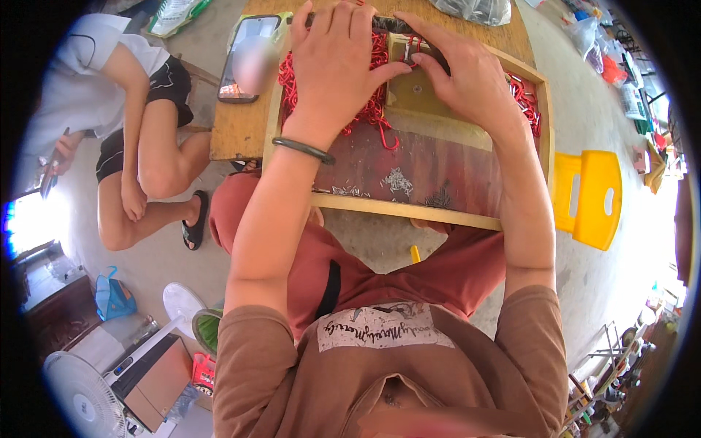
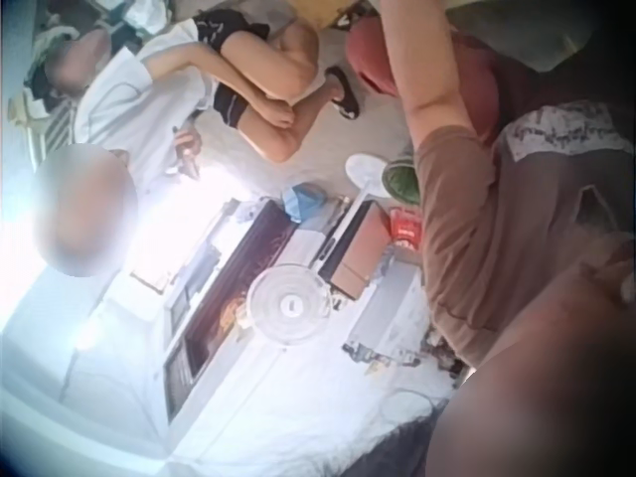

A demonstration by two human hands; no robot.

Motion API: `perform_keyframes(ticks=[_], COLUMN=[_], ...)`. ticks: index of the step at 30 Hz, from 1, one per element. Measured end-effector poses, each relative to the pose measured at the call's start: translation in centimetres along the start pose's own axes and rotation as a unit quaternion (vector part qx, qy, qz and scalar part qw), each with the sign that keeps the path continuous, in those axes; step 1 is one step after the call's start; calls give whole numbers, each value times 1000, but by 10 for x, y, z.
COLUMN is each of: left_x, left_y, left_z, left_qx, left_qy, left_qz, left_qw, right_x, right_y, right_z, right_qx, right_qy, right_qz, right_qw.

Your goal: The person sits on the floor and assembles red plastic carabiners by hand. They pick up a red plastic loop and a metal clip, attach the clip to the loop, and place the finished unit into a wooden tray. This process is repeated multiple times until a pile of assembled carabiners is formed.

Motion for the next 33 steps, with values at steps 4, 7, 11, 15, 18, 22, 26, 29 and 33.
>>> perform_keyframes(ticks=[4, 7, 11, 15, 18, 22, 26, 29, 33], left_x=[5, 7, 10, 9, 10, 13, 10, 10, 12], left_y=[2, -2, -4, -1, -2, -6, 0, 0, 0], left_z=[8, 9, 12, 10, 7, 8, 8, 8, 9], left_qx=[-9, 0, 16, -20, -33, -8, -46, -48, -43], left_qy=[-13, -9, -21, -39, -36, -22, -40, -42, -42], left_qz=[-37, -30, -32, -25, -38, -46, -58, -58, -56], left_qw=[999, 999, 999, 999, 998, 999, 996, 996, 997], right_x=[-1, 12, 14, 7, 11, 10, 15, 17, 13], right_y=[-2, 2, -1, -2, 0, -3, 1, 4, 1], right_z=[0, -1, -3, -4, -5, -4, -1, -2, -1], right_qx=[5, -9, -2, -2, 21, 67, 91, 72, 69], right_qy=[11, 98, 86, 50, 15, -28, -11, -12, -22], right_qz=[-13, -32, -57, -63, -60, -24, 24, 21, 18], right_qw=[1000, 995, 995, 997, 998, 997, 996, 997, 997])
Point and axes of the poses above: each hand's wrist, its own z-axis towards the middle knuckle, its own y-axis out of the back of the hand, x = y × z, the point moved 10 cm from there along z, towards the middle knuckle, and after that the axes turned 14 degrees about z, right-handed, at the moved point
